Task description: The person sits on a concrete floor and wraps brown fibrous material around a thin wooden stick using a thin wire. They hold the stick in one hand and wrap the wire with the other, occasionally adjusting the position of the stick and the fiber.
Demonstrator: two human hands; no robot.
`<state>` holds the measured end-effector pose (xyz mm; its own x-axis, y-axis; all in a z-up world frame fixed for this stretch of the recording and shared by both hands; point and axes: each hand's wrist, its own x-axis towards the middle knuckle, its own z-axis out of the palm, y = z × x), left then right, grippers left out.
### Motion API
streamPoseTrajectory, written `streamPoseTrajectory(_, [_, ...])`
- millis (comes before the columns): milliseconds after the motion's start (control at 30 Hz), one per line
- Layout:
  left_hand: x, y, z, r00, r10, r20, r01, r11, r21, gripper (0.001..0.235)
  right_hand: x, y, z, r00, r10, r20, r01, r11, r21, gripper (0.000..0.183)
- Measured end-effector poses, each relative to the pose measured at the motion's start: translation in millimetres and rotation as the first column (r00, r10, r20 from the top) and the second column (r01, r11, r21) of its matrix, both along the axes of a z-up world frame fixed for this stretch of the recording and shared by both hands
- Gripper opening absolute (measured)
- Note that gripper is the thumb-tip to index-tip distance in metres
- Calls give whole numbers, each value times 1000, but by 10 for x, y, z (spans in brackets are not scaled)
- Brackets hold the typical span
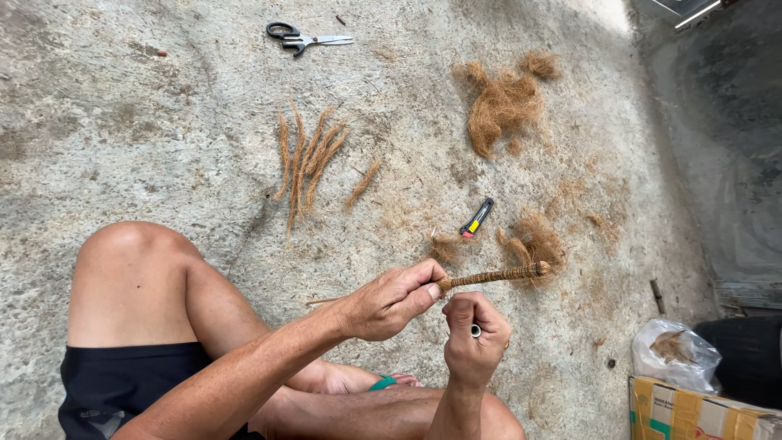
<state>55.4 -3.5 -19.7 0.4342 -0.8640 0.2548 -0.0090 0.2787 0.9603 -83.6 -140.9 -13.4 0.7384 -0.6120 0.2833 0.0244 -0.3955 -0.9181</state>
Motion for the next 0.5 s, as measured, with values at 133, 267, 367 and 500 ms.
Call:
streamPoseTrajectory(133, [-4, 10, 26, 1000, -12, 23, 13, 999, -35, 26, -2, 0, -61, 1000, -4, -7, 4, 1000, 11, 24])
streamPoseTrajectory(267, [-2, 53, 31, 999, -7, 46, 14, 990, -137, 28, -13, -3, -111, 1000, -26, 11, 27, 999, -28, 19])
streamPoseTrajectory(367, [-23, 32, 15, 996, -5, 88, 15, 993, -117, 28, -25, -2, -155, 999, -16, 51, 15, 1000, 7, 19])
streamPoseTrajectory(500, [-39, -8, -36, 988, 16, 154, -3, 996, -86, 27, -12, -22, -168, 996, 19, 85, -33, 984, 177, 22])
